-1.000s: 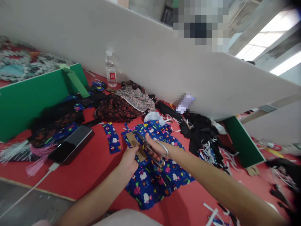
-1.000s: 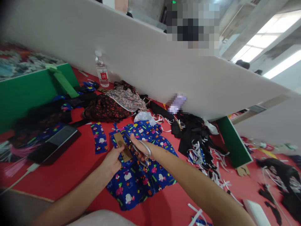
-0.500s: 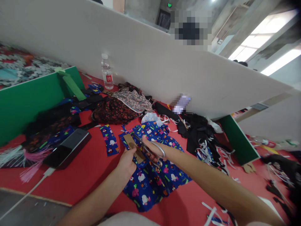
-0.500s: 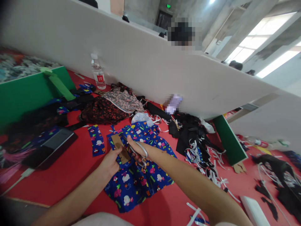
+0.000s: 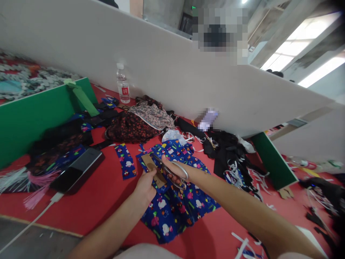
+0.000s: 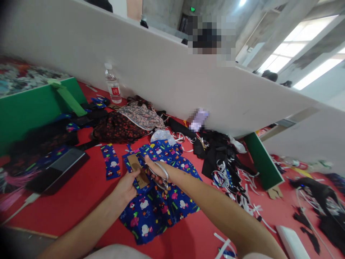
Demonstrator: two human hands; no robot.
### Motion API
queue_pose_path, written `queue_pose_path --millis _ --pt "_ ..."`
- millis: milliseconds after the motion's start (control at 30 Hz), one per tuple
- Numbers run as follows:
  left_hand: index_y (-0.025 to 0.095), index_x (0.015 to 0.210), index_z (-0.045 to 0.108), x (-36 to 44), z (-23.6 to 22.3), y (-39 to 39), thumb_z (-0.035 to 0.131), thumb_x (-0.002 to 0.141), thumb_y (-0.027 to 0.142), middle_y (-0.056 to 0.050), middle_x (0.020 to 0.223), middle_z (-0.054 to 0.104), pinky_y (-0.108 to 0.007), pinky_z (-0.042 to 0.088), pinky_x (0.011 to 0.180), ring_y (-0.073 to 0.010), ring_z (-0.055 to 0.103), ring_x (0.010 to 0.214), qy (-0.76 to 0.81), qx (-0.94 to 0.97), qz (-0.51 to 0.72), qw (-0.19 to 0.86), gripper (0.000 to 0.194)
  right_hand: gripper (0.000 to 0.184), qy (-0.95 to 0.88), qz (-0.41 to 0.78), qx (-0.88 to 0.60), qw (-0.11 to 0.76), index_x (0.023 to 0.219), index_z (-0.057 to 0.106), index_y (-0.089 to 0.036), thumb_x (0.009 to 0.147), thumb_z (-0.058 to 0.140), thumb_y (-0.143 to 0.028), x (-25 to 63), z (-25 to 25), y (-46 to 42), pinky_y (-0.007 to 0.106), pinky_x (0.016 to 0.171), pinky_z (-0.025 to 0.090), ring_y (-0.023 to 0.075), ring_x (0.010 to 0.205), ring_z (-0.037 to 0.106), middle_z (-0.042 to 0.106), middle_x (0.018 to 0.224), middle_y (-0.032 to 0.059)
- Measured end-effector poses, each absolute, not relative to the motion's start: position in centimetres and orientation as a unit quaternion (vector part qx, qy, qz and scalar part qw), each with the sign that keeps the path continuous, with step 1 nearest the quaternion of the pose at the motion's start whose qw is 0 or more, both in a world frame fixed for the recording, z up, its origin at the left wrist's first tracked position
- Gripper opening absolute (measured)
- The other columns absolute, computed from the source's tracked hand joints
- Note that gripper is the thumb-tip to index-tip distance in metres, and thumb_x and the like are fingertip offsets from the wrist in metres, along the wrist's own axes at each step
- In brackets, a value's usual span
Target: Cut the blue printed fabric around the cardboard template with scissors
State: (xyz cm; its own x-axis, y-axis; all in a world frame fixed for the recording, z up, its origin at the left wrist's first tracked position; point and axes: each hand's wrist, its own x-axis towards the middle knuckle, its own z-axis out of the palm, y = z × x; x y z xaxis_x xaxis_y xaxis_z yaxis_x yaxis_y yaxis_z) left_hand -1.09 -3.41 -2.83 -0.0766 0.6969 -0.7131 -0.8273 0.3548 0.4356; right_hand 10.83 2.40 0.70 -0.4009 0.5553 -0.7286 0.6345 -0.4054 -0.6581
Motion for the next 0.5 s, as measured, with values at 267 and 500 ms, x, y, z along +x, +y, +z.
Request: queue_pose_path --millis 267,500 --pt "0.017 0.105 0.058 -1.2 -2.9 -3.6 0.048 0.083 0.003 -0.002 0.067 0.068 -0.033 0.057 0.061 -0.0172 0.067 0.056 0.469 -0.06 0.565 0.676 0.028 0.07 0.531 -0.633 0.562 0.05 0.069 0.047 -0.018 0.072 0.022 -0.084 10.5 1.2 2.8 0.019 0.03 0.028 0.0057 0.037 0.032 0.039 0.055 -0.0031" --pt "0.019 0.105 0.058 -1.3 -2.4 -3.7 0.051 0.082 0.003 -0.003 0.075 0.07 -0.033 0.057 0.066 -0.0166 0.068 0.06 0.473 -0.062 0.573 0.666 0.03 0.072 0.51 -0.652 0.558 0.063 0.073 0.049 -0.017 0.075 0.018 -0.082 10.1 1.7 3.3 0.017 0.03 0.026 0.0045 0.035 0.03 0.037 0.051 -0.0052"
